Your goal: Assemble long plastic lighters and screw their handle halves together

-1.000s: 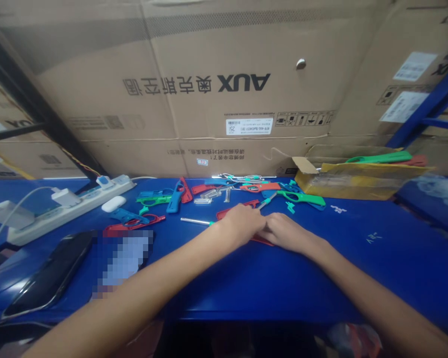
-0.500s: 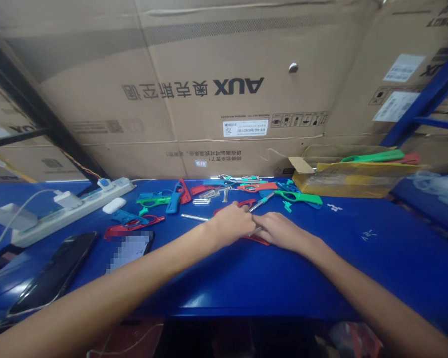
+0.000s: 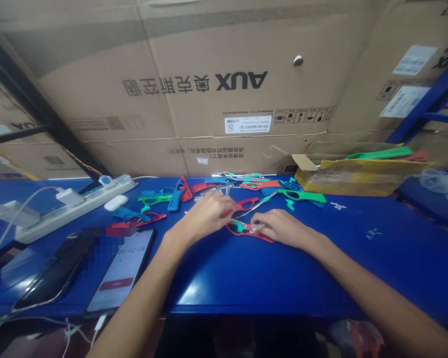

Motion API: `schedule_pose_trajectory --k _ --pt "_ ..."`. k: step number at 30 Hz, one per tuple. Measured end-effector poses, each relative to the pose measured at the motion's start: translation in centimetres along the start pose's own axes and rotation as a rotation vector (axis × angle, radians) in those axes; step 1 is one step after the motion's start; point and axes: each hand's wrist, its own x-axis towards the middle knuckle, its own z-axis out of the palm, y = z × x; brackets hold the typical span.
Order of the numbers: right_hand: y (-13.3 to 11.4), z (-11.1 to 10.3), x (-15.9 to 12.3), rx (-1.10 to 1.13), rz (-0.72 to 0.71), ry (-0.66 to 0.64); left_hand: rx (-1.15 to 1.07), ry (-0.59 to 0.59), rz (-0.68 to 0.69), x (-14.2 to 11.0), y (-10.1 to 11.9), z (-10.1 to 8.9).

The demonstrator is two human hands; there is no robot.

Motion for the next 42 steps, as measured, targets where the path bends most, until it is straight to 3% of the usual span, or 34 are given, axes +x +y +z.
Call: schedule_pose_trajectory --k 5,13,21,36,42 --pt "0.9 -0.5 -0.4 0.043 -0.035 0.02 -0.132 -0.026 -0.044 -1.3 -0.3 0.5" --pt "1.0 -1.0 -0.5 0.063 -0.029 0.011 0.013 -0.04 -0.085 -1.1 1.1 2.0" --pt "0.3 -0.5 -0.7 0.052 -0.01 0.097 -0.11 -0.033 -0.102 -1.3 0.8 2.4" --pt "-1.6 -0.3 -0.2 -0.31 0.014 -0.047 -0.134 -0.073 -0.106 -1.3 1.2 2.5" --pt "-2.2 -0.2 0.0 -0.395 -0.001 -0.045 -0.123 -0.07 -0.108 -1.2 1.3 2.4"
